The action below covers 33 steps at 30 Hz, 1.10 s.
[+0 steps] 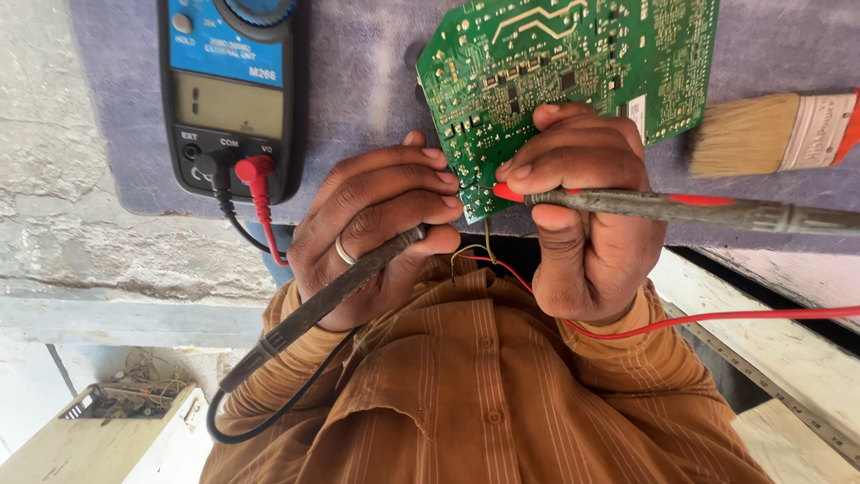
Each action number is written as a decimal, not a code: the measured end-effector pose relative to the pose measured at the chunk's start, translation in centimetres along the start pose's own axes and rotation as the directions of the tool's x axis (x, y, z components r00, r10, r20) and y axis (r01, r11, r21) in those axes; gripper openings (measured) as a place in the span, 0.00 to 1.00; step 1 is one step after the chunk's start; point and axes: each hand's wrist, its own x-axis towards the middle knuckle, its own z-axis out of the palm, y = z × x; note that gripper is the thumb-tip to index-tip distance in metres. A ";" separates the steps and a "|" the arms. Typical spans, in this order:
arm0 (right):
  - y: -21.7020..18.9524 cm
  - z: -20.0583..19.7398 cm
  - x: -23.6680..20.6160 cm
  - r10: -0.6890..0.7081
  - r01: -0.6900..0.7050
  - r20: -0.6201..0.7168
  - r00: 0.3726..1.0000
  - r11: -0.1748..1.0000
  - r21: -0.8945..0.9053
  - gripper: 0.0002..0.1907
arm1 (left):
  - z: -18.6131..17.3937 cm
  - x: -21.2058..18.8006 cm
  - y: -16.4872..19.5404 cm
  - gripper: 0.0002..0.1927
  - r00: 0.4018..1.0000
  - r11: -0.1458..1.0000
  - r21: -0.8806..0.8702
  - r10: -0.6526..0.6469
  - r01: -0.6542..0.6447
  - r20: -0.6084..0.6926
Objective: The person uses a multimeter to test electrical continuity and voltage on a green circuit board. They systematically touch the probes to various points on the board, observe the digital display, and occasionally use a brush to clean the surface.
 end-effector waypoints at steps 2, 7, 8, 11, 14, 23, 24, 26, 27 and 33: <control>-0.1 0.1 0.0 0.000 0.000 -0.007 1.000 1.000 -0.013 0.14 | 0.0 -0.1 -0.1 0.15 1.000 1.000 -0.011 0.002 -0.002 -0.001; -0.2 0.2 0.0 -0.011 0.010 -0.013 1.000 1.000 -0.017 0.14 | 0.0 -0.2 -0.2 0.16 1.000 0.999 -0.030 0.016 -0.016 -0.003; -0.2 0.2 0.0 -0.008 0.008 -0.012 1.000 1.000 -0.017 0.14 | 0.0 -0.2 -0.2 0.16 1.000 0.999 -0.029 0.020 -0.020 -0.001; -0.3 0.2 0.0 0.001 -0.001 -0.006 1.000 1.000 -0.019 0.13 | -0.1 -0.2 -0.1 0.16 1.000 0.999 -0.037 0.003 -0.003 -0.003; -0.3 0.2 0.1 -0.001 0.001 -0.011 1.000 1.000 -0.027 0.13 | 0.0 -0.1 -0.1 0.16 1.000 0.999 -0.035 0.002 -0.003 -0.023; -0.8 0.5 0.3 0.023 -0.023 -0.005 1.000 0.999 -0.033 0.13 | -0.5 0.3 0.4 0.14 0.999 0.998 -0.051 -0.029 0.029 -0.017; -0.9 0.6 0.4 0.027 -0.027 -0.002 1.000 0.999 -0.037 0.13 | -0.5 0.3 0.4 0.15 1.000 0.999 -0.045 -0.019 0.019 -0.015; -1.0 0.6 0.4 0.020 -0.020 0.000 1.000 0.999 -0.035 0.13 | -0.5 0.4 0.2 0.15 1.000 0.999 -0.039 0.004 -0.004 -0.014; -1.0 0.5 0.4 0.019 -0.019 0.001 1.000 0.999 -0.036 0.13 | -0.6 0.4 0.2 0.15 1.000 0.999 -0.037 0.010 -0.010 -0.014; -0.7 0.5 0.0 0.039 -0.039 -0.009 0.999 0.998 -0.039 0.13 | -0.6 0.1 0.0 0.15 1.000 1.000 -0.028 0.009 -0.009 0.002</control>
